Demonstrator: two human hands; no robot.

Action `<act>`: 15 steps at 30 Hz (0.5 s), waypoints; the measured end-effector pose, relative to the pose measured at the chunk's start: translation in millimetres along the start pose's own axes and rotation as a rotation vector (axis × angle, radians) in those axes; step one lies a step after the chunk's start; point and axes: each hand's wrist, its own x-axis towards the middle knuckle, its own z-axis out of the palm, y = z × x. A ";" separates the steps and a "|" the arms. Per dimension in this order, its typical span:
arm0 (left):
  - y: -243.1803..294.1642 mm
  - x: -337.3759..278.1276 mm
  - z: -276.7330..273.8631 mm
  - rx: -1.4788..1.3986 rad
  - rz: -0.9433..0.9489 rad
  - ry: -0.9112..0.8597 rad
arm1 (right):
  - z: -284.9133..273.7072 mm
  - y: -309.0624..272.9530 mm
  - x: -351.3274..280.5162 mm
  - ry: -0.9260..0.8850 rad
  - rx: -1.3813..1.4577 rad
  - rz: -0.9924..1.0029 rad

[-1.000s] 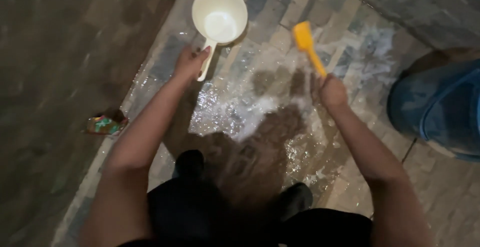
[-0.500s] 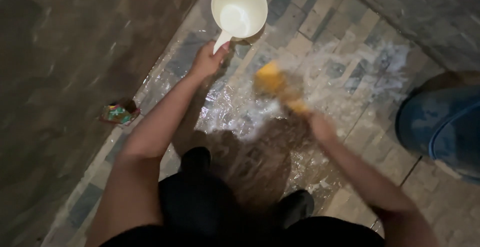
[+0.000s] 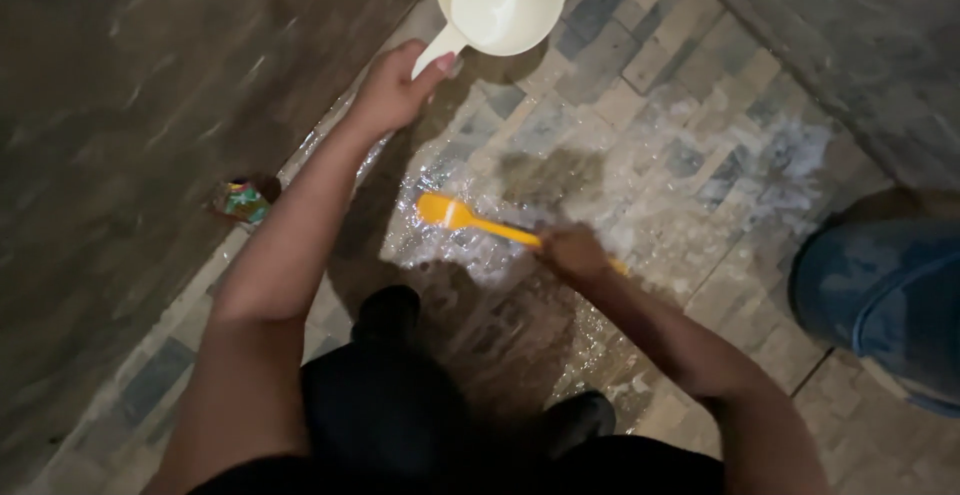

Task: The person scrubs a section of tiled floor using a yellow brush and water from a plastic bottle, then rinses the area with water from a white scoop and a blue bucket.

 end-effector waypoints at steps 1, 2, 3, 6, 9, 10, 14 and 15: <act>2.6 1.8 -2.9 -0.027 0.001 -0.007 | -13.1 11.3 10.8 -0.002 -0.002 0.063; 4.4 4.4 -4.7 -0.045 0.017 -0.017 | -33.7 23.1 23.7 -0.003 -0.004 0.126; 4.2 4.3 -5.5 -0.065 0.027 -0.028 | -55.0 31.2 33.3 -0.012 -0.008 0.189; 3.5 1.0 -9.0 -0.129 0.045 -0.080 | -98.4 27.7 52.8 0.084 0.164 0.358; 7.9 7.9 -17.2 -0.127 0.082 -0.119 | -72.9 -23.7 52.5 0.125 0.259 0.111; 8.4 8.3 -18.4 -0.119 0.093 -0.127 | -50.2 -50.9 45.0 0.081 0.254 -0.008; 13.6 16.0 -22.7 -0.101 0.125 -0.162 | -45.5 -66.5 82.8 0.088 0.091 -0.055; 15.1 14.7 -21.1 -0.082 0.120 -0.146 | -63.9 -49.0 105.5 0.156 0.070 0.041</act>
